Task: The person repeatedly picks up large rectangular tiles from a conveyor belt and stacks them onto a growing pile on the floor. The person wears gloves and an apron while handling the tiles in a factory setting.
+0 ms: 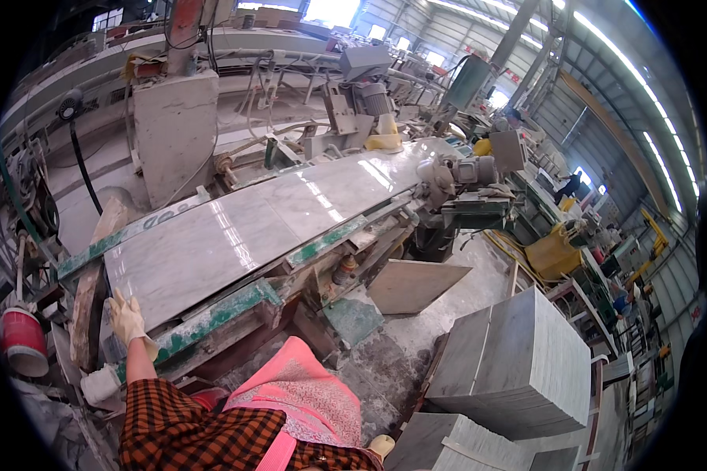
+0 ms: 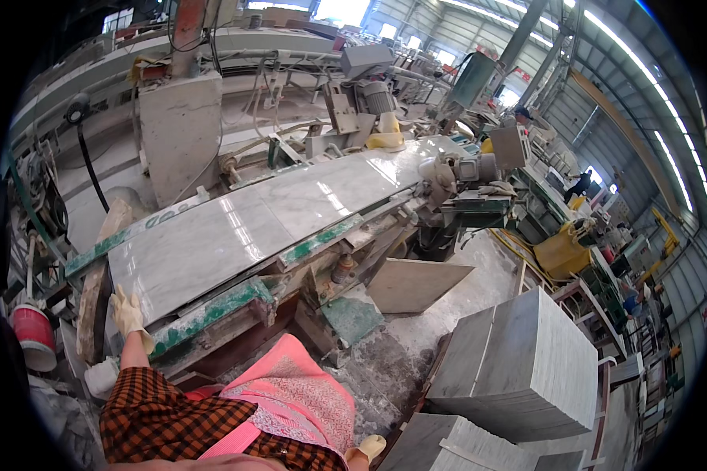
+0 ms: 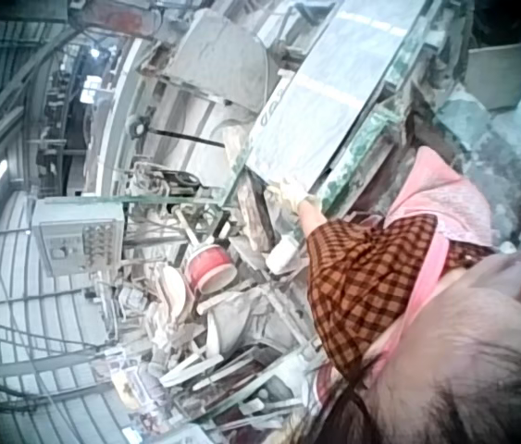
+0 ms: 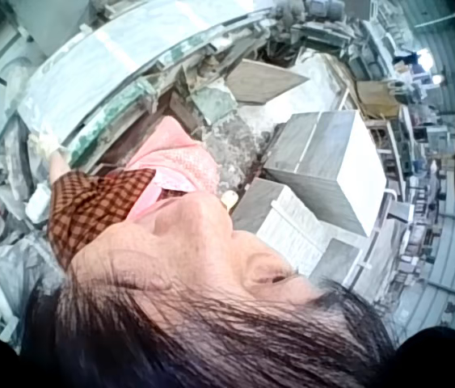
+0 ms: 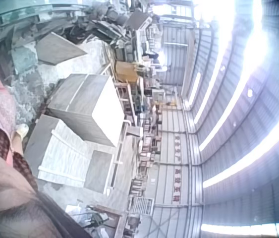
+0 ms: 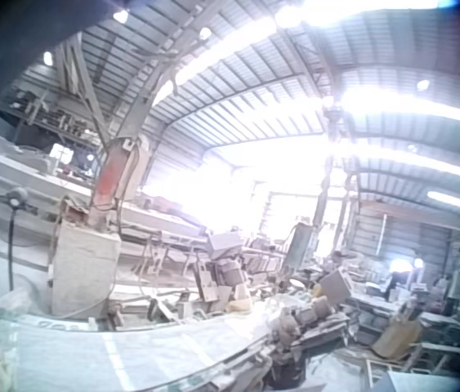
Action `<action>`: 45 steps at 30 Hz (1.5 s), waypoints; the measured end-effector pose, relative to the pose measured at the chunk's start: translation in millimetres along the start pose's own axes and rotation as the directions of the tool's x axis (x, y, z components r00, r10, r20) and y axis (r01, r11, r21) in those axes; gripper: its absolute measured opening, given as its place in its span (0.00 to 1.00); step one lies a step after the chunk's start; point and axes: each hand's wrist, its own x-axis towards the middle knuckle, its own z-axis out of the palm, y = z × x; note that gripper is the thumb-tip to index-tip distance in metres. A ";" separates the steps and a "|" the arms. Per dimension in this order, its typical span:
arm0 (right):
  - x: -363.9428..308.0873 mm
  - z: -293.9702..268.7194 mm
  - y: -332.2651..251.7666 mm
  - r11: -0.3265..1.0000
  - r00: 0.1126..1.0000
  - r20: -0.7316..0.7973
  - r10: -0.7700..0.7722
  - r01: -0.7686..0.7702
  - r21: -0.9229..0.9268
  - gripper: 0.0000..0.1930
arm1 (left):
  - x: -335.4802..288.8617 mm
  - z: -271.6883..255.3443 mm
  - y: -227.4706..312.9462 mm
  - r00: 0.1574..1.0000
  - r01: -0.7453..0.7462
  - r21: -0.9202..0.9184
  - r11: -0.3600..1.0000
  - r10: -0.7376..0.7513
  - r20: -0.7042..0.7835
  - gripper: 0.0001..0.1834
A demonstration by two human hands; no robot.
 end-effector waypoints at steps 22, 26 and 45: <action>-7.7 -2.1 3.4 0.995 0.991 -0.099 -0.088 0.082 -0.061 0.13 | 6.5 14.6 -14.4 0.999 0.024 -0.045 0.999 -0.027 -0.048 0.33; -12.1 -15.3 -22.0 0.995 1.000 -0.021 0.005 -0.007 -0.098 0.12 | 8.4 16.0 -16.7 0.997 0.077 -0.052 0.996 -0.078 -0.002 0.33; -4.1 0.1 -11.4 0.996 0.998 -0.054 -0.031 0.026 -0.085 0.12 | 2.2 7.6 -24.1 0.992 0.113 -0.040 0.993 -0.115 -0.044 0.31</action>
